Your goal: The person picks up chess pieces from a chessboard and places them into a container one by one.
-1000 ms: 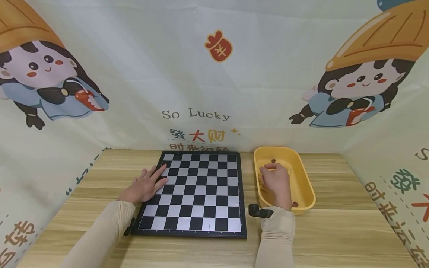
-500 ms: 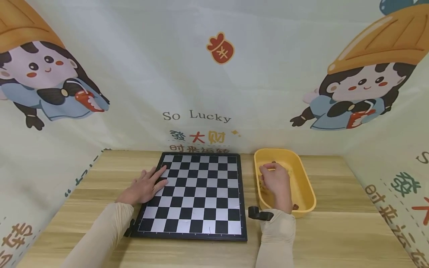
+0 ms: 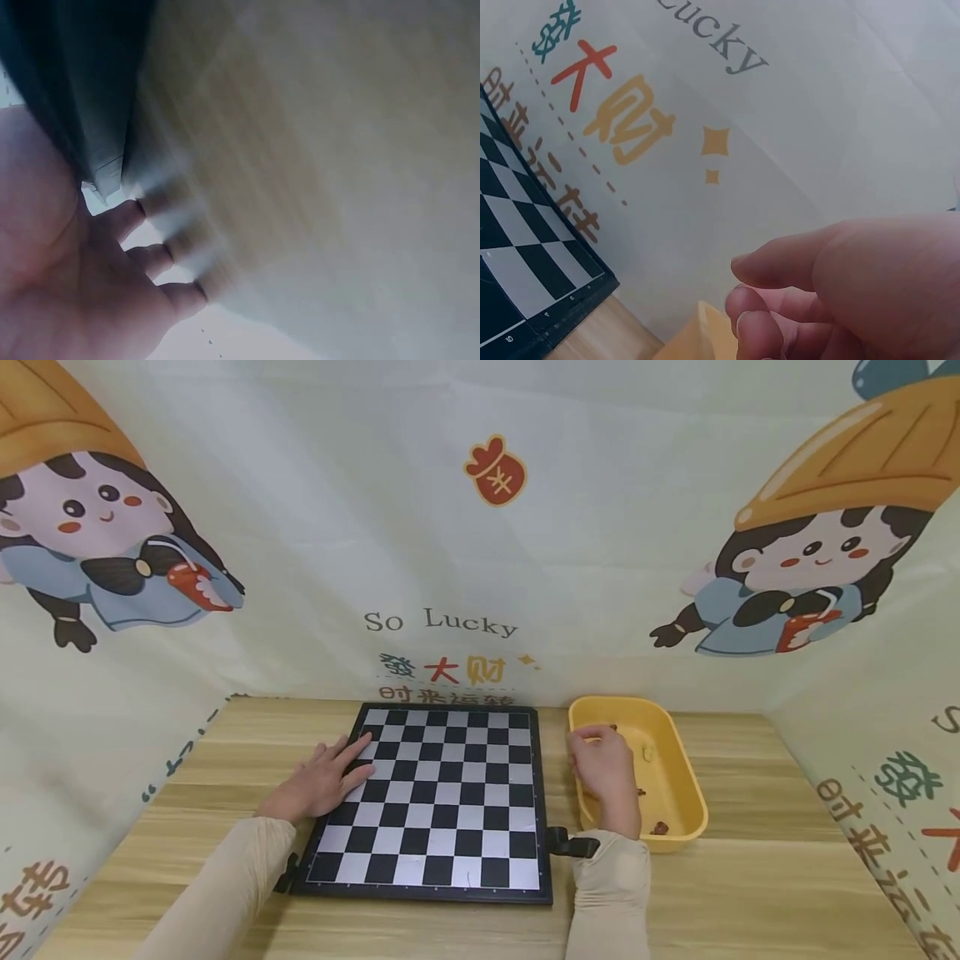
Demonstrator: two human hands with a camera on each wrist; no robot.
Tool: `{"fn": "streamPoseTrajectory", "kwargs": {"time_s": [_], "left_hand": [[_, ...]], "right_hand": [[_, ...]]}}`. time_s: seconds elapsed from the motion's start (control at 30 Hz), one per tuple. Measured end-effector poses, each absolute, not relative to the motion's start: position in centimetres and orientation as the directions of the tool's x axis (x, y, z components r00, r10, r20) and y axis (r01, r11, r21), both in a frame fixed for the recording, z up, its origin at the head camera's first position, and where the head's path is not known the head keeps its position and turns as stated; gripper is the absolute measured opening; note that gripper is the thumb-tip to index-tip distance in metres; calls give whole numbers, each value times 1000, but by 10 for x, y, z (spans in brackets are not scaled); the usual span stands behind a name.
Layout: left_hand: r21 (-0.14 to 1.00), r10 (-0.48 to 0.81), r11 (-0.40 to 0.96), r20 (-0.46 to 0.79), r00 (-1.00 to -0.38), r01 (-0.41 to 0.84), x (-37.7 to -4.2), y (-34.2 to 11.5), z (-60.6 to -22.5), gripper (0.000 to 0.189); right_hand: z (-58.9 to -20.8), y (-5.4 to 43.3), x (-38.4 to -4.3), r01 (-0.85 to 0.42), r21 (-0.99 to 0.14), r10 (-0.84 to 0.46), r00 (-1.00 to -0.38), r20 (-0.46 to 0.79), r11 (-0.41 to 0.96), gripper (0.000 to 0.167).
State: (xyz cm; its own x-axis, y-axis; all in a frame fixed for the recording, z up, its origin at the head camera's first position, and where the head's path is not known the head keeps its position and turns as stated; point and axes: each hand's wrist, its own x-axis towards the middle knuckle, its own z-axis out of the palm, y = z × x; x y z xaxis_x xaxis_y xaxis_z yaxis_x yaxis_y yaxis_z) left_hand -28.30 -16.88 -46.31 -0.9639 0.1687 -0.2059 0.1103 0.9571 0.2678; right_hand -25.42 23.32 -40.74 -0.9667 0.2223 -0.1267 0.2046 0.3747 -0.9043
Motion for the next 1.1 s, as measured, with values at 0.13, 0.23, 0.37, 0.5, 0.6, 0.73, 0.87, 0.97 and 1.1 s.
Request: {"fn": "streamPoseTrajectory", "kwargs": {"time_s": [0.13, 0.23, 0.37, 0.5, 0.6, 0.73, 0.87, 0.97, 1.1], "left_hand": [[288, 171, 952, -205, -964, 107, -281, -169, -462, 69], [308, 177, 945, -210, -962, 107, -281, -170, -460, 70], [359, 200, 926, -204, -958, 117, -283, -172, -459, 73], [420, 243, 894, -161, -957, 157, -285, -177, -457, 73], [416, 268, 886, -99, -958, 204, -284, -183, -455, 72], [355, 268, 899, 12, -963, 255, -286, -187, -450, 71], [290, 220, 928, 80, -972, 234, -288, -185, -441, 72], [265, 176, 943, 117, -977, 202, -288, -177, -433, 73], [245, 151, 950, 186, -971, 195, -288, -162, -425, 72]], "right_hand": [[-407, 233, -253, 213, -901, 216, -967, -138, 378, 35], [-407, 233, -253, 214, -898, 216, -967, -138, 385, 35], [-405, 232, -253, 203, -890, 225, -967, -117, 408, 35], [-402, 229, -253, 185, -881, 238, -968, -86, 435, 35], [-401, 227, -253, 174, -878, 236, -969, -72, 445, 35], [-398, 225, -254, 157, -867, 229, -972, -50, 474, 33], [-392, 225, -254, 114, -832, 217, -976, 8, 543, 31], [-386, 226, -253, 80, -799, 207, -977, 57, 596, 31], [-381, 223, -252, 36, -753, 180, -977, 111, 657, 31]]}}
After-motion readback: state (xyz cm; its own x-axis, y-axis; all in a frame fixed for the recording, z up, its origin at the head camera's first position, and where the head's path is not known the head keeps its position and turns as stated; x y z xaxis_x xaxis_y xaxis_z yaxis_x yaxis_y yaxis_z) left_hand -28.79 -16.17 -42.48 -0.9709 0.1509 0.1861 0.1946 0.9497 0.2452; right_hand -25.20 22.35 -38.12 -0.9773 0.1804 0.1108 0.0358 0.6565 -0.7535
